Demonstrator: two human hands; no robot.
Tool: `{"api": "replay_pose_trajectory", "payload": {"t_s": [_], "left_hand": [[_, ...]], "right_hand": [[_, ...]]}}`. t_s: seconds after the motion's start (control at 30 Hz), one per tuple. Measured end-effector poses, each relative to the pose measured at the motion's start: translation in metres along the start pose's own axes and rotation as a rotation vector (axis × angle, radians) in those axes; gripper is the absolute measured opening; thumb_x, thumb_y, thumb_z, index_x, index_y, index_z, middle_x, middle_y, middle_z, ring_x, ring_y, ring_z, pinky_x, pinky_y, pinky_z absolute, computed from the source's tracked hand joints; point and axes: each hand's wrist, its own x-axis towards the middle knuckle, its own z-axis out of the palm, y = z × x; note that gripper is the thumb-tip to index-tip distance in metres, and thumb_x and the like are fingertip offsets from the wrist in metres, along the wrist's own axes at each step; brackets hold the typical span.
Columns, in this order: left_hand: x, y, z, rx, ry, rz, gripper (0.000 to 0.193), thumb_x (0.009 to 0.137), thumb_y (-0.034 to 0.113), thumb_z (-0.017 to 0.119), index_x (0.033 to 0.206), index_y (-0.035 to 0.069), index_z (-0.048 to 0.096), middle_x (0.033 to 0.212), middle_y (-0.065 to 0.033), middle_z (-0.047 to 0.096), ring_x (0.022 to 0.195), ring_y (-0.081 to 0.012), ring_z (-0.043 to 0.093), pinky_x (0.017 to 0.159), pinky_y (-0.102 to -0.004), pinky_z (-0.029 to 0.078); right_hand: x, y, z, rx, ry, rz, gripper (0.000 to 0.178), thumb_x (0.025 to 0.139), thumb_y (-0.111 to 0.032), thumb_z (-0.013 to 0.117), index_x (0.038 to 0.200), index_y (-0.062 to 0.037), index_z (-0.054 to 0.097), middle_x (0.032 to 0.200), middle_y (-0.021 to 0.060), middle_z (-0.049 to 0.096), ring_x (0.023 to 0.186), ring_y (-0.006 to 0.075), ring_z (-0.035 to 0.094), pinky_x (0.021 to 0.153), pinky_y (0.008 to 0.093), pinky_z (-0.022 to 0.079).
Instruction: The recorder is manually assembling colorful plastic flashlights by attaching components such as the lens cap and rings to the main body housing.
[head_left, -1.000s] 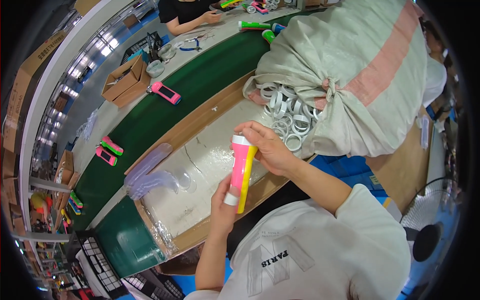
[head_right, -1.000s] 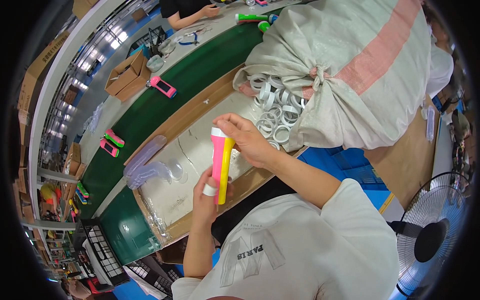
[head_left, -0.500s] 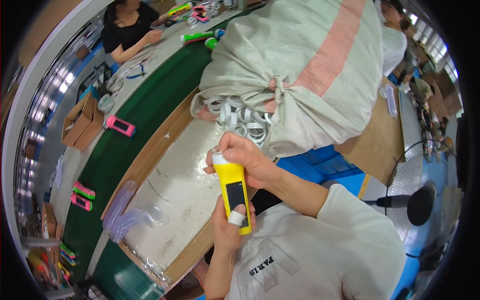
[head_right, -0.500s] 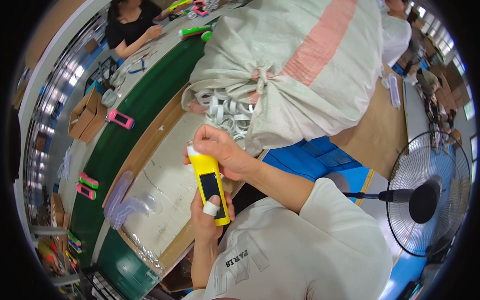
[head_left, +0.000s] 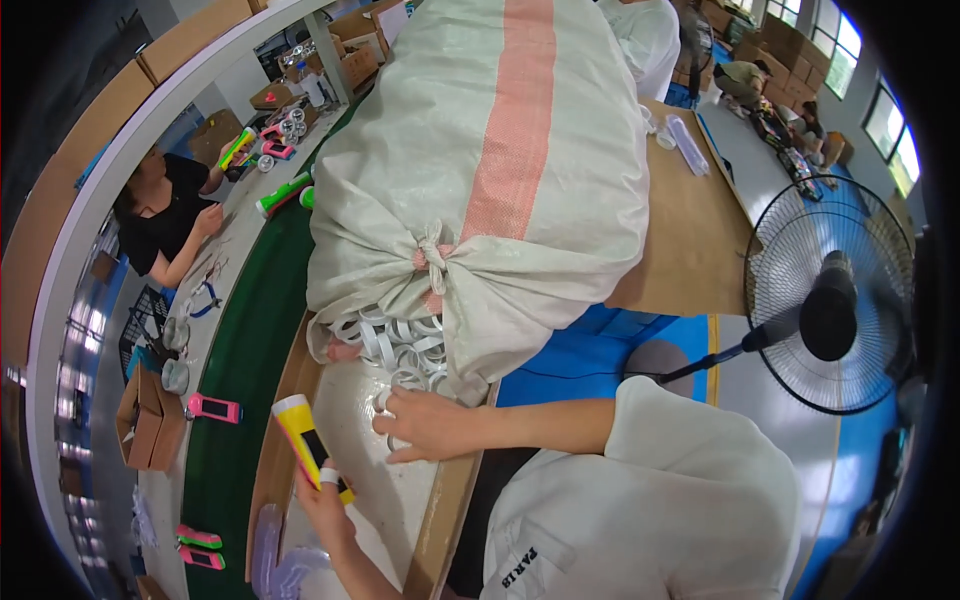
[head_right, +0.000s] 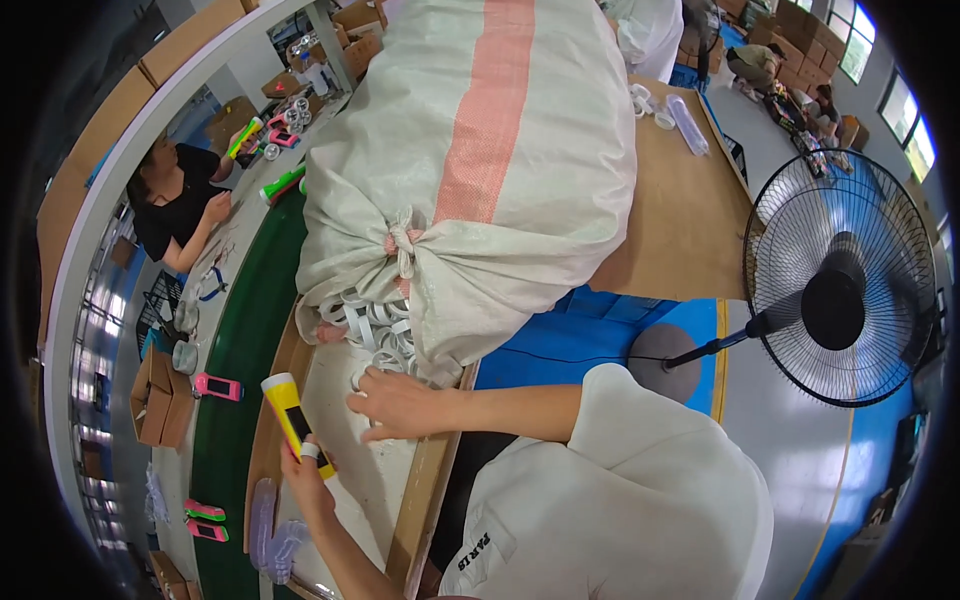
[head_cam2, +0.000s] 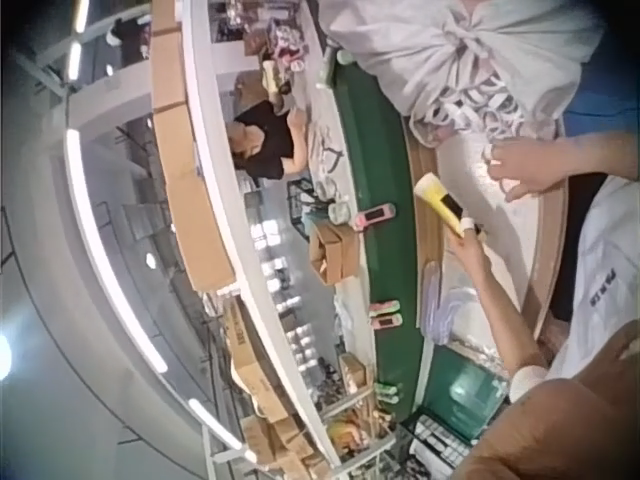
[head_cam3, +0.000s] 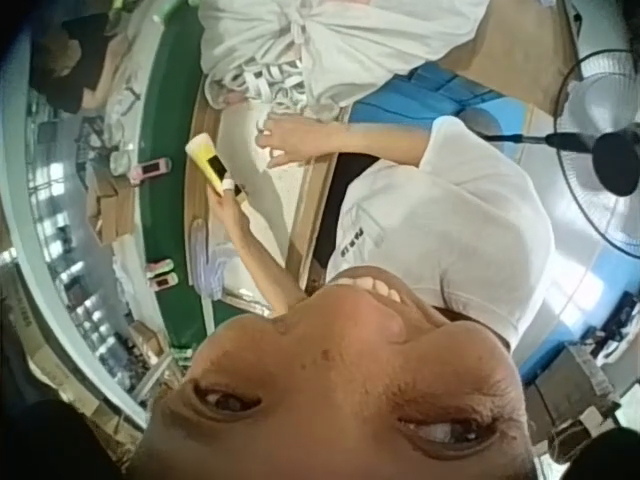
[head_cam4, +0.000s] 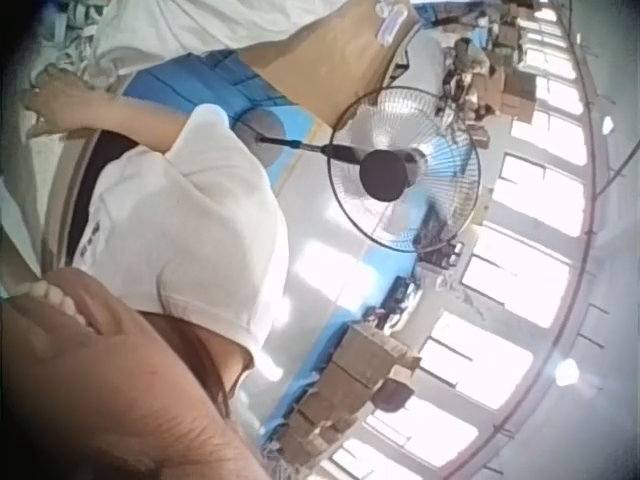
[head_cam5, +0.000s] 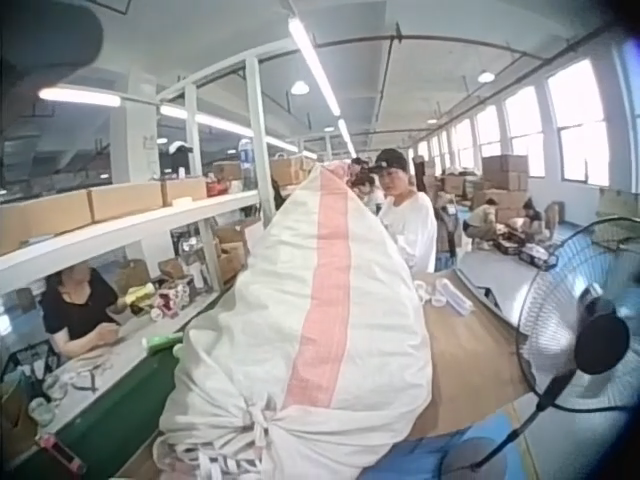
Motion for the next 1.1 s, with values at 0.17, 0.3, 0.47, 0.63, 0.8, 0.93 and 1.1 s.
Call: {"api": "replay_pose_trajectory", "payload": {"t_s": [0.17,0.3,0.47,0.63,0.8,0.93,1.1], "left_hand": [[0.021,-0.014,-0.042,-0.185,0.157,-0.014,0.04,0.088,0.02,0.063,0.123,0.007,0.05,0.086,-0.004,0.057,0.063,-0.0132,0.059,0.052,-0.0266,0.048],[0.019,-0.009,-0.009,-0.344,-0.079,-0.055,0.035,0.087,0.018,0.065,0.116,0.005,0.051,0.085,-0.004,0.057,0.066,-0.014,0.059,0.057,-0.0284,0.05],[0.008,-0.002,-0.015,-0.398,-0.099,-0.064,0.037,0.086,0.025,0.068,0.112,0.004,0.052,0.084,-0.005,0.056,0.07,-0.0158,0.061,0.06,-0.0294,0.051],[0.016,-0.006,-0.004,-0.477,-0.137,-0.16,0.036,0.089,0.021,0.063,0.116,0.002,0.049,0.085,-0.0069,0.057,0.068,-0.0176,0.062,0.059,-0.0289,0.052],[0.013,-0.026,-0.016,-0.301,0.044,-0.227,0.03,0.091,0.018,0.058,0.117,0.005,0.052,0.081,-0.0066,0.058,0.059,-0.0175,0.059,0.049,-0.0288,0.049],[0.08,-0.002,-0.008,-0.136,-0.041,0.022,0.047,0.092,0.021,0.06,0.133,0.006,0.044,0.102,-0.0067,0.059,0.075,-0.0155,0.06,0.059,-0.0272,0.049],[0.134,-0.034,-0.01,0.213,0.175,0.312,0.056,0.092,0.021,0.057,0.141,0.004,0.034,0.139,-0.0183,0.04,0.125,-0.0299,0.042,0.101,-0.0377,0.037]], "right_hand": [[0.002,0.008,0.041,-0.24,-0.405,-0.176,0.042,0.066,-0.037,0.076,0.091,-0.0065,0.061,0.092,0.0099,0.056,0.1,0.029,0.05,0.084,0.0386,0.042],[-0.005,0.017,0.016,-0.248,-0.398,-0.177,0.029,0.071,-0.024,0.071,0.092,-0.0055,0.063,0.102,0.0154,0.058,0.112,0.0343,0.049,0.09,0.0427,0.04],[0.003,0.017,0.023,-0.192,-0.33,-0.315,0.027,0.072,-0.024,0.073,0.091,-0.0057,0.064,0.105,0.0181,0.057,0.11,0.0357,0.048,0.091,0.0433,0.041],[-0.009,0.03,0.023,-0.133,-0.213,-0.236,0.028,0.072,-0.027,0.072,0.087,-0.0041,0.063,0.098,0.0185,0.056,0.103,0.0366,0.049,0.089,0.0454,0.042],[-0.008,0.027,0.041,0.043,-0.243,-0.295,0.031,0.082,-0.033,0.065,0.089,-0.004,0.058,0.091,0.015,0.05,0.09,0.0321,0.053,0.074,0.0433,0.047],[-0.019,0.028,0.03,0.024,-0.212,-0.229,0.033,0.084,-0.033,0.064,0.09,-0.0022,0.055,0.088,0.0159,0.051,0.08,0.0319,0.056,0.065,0.0424,0.047],[-0.013,0.028,0.025,0.12,-0.227,-0.217,0.035,0.085,-0.034,0.063,0.086,-0.0007,0.054,0.084,0.0155,0.051,0.076,0.0332,0.058,0.063,0.0421,0.048]]}}
